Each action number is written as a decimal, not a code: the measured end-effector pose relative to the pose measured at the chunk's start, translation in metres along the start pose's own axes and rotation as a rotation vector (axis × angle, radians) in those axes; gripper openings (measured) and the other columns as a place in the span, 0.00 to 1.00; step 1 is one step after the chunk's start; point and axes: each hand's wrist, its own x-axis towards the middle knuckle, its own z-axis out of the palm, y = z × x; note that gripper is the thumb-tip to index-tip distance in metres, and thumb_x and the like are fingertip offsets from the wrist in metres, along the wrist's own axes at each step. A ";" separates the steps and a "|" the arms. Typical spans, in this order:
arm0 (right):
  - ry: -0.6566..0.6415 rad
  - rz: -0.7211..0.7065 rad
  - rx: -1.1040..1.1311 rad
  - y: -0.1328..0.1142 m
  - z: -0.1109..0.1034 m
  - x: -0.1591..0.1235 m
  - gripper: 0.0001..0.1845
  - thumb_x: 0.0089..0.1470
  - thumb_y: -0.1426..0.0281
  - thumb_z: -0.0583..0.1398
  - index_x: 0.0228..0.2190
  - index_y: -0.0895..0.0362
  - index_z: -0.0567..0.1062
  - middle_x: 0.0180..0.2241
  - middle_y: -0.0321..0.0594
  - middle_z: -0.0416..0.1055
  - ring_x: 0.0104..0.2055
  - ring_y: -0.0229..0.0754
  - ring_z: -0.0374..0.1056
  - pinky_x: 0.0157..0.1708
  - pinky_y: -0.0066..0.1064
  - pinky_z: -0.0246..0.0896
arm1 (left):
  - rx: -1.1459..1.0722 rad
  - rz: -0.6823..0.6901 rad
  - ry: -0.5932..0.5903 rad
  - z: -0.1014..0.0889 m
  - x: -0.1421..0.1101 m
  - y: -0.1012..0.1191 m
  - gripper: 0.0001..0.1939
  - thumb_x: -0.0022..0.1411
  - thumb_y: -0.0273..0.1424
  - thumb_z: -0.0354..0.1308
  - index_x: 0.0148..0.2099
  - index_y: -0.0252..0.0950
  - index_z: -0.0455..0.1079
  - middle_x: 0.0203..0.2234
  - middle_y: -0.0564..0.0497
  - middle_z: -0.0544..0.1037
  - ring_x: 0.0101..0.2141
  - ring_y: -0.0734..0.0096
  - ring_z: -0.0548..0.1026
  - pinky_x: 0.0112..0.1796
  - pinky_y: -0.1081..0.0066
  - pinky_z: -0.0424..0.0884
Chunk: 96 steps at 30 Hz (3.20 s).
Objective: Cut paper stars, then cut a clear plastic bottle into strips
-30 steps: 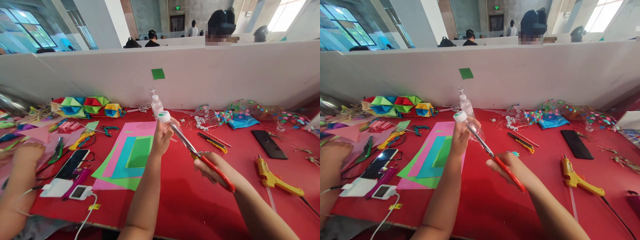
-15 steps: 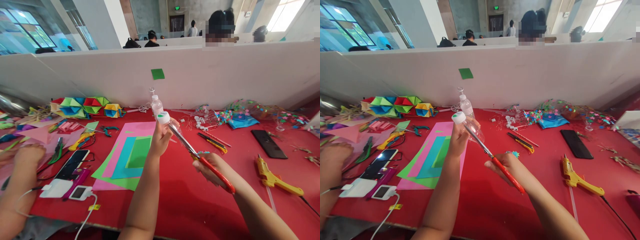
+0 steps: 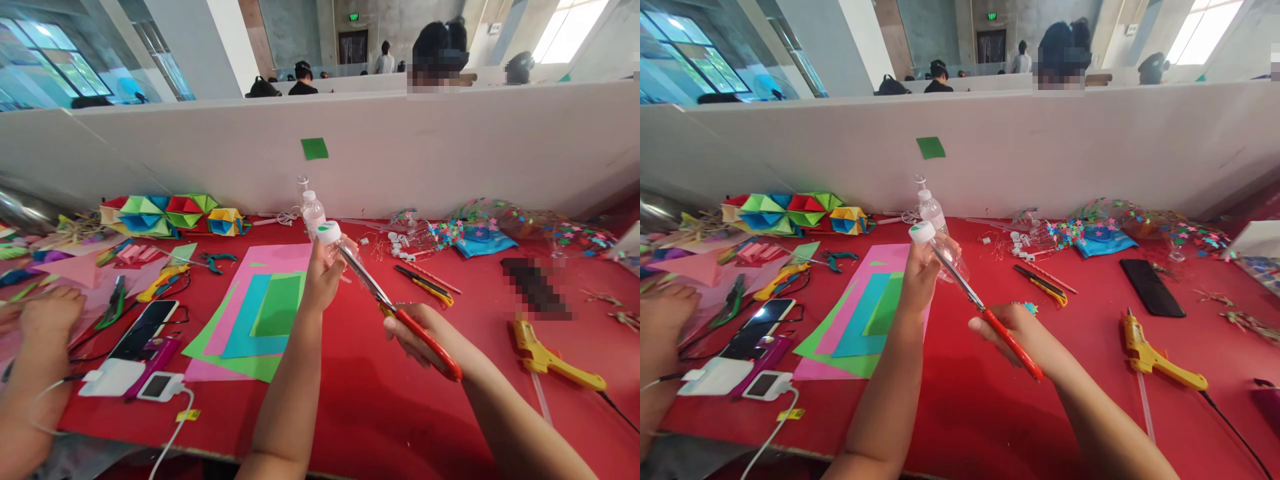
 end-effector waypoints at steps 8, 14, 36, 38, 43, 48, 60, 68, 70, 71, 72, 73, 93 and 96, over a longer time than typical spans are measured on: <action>0.057 -0.036 -0.137 -0.002 -0.005 0.001 0.26 0.52 0.48 0.61 0.21 0.55 0.62 0.15 0.29 0.57 0.16 0.32 0.55 0.17 0.25 0.46 | -0.328 -0.283 0.314 -0.011 0.007 0.010 0.15 0.54 0.32 0.63 0.45 0.40 0.66 0.38 0.51 0.77 0.42 0.67 0.77 0.44 0.63 0.73; 0.358 -0.010 -0.030 0.002 -0.007 0.008 0.21 0.50 0.51 0.63 0.25 0.56 0.67 0.19 0.31 0.61 0.18 0.35 0.58 0.18 0.27 0.50 | -0.502 -0.469 0.212 0.009 0.001 0.010 0.21 0.50 0.34 0.67 0.47 0.38 0.67 0.35 0.53 0.76 0.40 0.70 0.78 0.47 0.65 0.71; 0.614 -0.148 -0.077 0.007 -0.011 0.012 0.11 0.50 0.63 0.56 0.21 0.54 0.61 0.15 0.30 0.58 0.16 0.34 0.56 0.18 0.26 0.47 | -0.662 -0.574 -0.178 0.031 -0.013 0.025 0.29 0.51 0.36 0.62 0.56 0.39 0.65 0.47 0.43 0.77 0.55 0.45 0.71 0.55 0.46 0.66; 0.600 -0.142 -0.087 0.009 -0.011 0.013 0.11 0.49 0.62 0.57 0.22 0.54 0.62 0.16 0.30 0.59 0.17 0.35 0.56 0.18 0.27 0.47 | -0.636 -0.594 -0.146 0.032 -0.012 0.025 0.27 0.54 0.35 0.61 0.56 0.39 0.64 0.45 0.44 0.78 0.54 0.47 0.73 0.54 0.47 0.67; 0.575 -0.126 -0.089 0.011 -0.012 0.014 0.12 0.51 0.61 0.57 0.22 0.55 0.63 0.17 0.31 0.59 0.17 0.34 0.56 0.18 0.27 0.47 | -0.641 -0.620 -0.115 0.033 -0.010 0.022 0.24 0.54 0.30 0.58 0.55 0.38 0.66 0.42 0.45 0.79 0.52 0.50 0.75 0.52 0.50 0.70; 0.532 -0.123 -0.095 0.013 -0.012 0.014 0.14 0.52 0.60 0.57 0.22 0.55 0.63 0.18 0.31 0.59 0.18 0.34 0.56 0.18 0.26 0.48 | -0.578 -0.619 -0.085 0.034 -0.011 0.022 0.20 0.54 0.31 0.60 0.51 0.37 0.67 0.42 0.45 0.79 0.50 0.51 0.76 0.50 0.51 0.72; 0.221 -0.190 -0.065 0.005 -0.021 -0.001 0.23 0.52 0.48 0.60 0.30 0.57 0.68 0.23 0.34 0.62 0.22 0.36 0.58 0.21 0.27 0.53 | -0.441 -0.484 0.272 0.010 0.003 0.013 0.17 0.52 0.35 0.68 0.41 0.37 0.67 0.33 0.51 0.78 0.35 0.65 0.79 0.37 0.64 0.75; 0.062 -0.073 -0.404 0.000 -0.009 0.001 0.28 0.54 0.44 0.58 0.24 0.55 0.64 0.21 0.31 0.58 0.23 0.35 0.49 0.23 0.26 0.46 | -0.479 -0.423 0.418 -0.011 0.008 0.017 0.11 0.54 0.33 0.66 0.38 0.36 0.69 0.33 0.51 0.79 0.36 0.65 0.80 0.38 0.65 0.75; 0.052 -0.082 -0.406 0.000 -0.006 0.002 0.28 0.55 0.44 0.57 0.23 0.55 0.62 0.21 0.31 0.57 0.23 0.34 0.48 0.23 0.26 0.46 | -0.487 -0.430 0.438 -0.008 0.008 0.018 0.11 0.54 0.33 0.65 0.37 0.36 0.69 0.32 0.52 0.79 0.35 0.66 0.80 0.38 0.65 0.75; 0.047 -0.093 -0.403 0.000 -0.005 0.003 0.28 0.56 0.44 0.57 0.23 0.56 0.62 0.21 0.31 0.57 0.24 0.34 0.48 0.23 0.26 0.46 | -0.488 -0.431 0.445 -0.007 0.008 0.018 0.11 0.54 0.33 0.65 0.37 0.36 0.69 0.31 0.52 0.79 0.34 0.67 0.80 0.37 0.65 0.75; 0.041 -0.101 -0.400 0.000 -0.005 0.003 0.28 0.56 0.44 0.56 0.23 0.56 0.62 0.21 0.31 0.57 0.24 0.34 0.48 0.23 0.26 0.46 | -0.487 -0.431 0.452 -0.007 0.008 0.018 0.11 0.54 0.33 0.65 0.37 0.36 0.69 0.31 0.52 0.79 0.33 0.67 0.80 0.37 0.65 0.75; 0.035 -0.105 -0.400 0.000 -0.005 0.003 0.28 0.57 0.45 0.56 0.23 0.56 0.62 0.22 0.31 0.57 0.24 0.34 0.49 0.24 0.26 0.46 | -0.482 -0.429 0.459 -0.006 0.009 0.019 0.11 0.54 0.33 0.65 0.37 0.36 0.68 0.31 0.52 0.79 0.33 0.67 0.80 0.38 0.65 0.75; 0.024 -0.075 -0.273 0.001 -0.007 0.001 0.28 0.57 0.45 0.56 0.22 0.55 0.59 0.18 0.30 0.58 0.19 0.32 0.52 0.18 0.25 0.41 | -0.391 -0.383 0.401 0.008 0.004 0.017 0.15 0.54 0.36 0.65 0.40 0.37 0.66 0.33 0.51 0.77 0.35 0.65 0.79 0.38 0.63 0.74; 0.027 -0.079 -0.269 0.002 -0.006 0.002 0.27 0.58 0.47 0.56 0.22 0.55 0.60 0.18 0.30 0.58 0.19 0.32 0.53 0.18 0.25 0.41 | -0.380 -0.384 0.404 0.010 0.004 0.020 0.15 0.54 0.36 0.65 0.40 0.37 0.66 0.33 0.52 0.76 0.34 0.65 0.79 0.38 0.62 0.74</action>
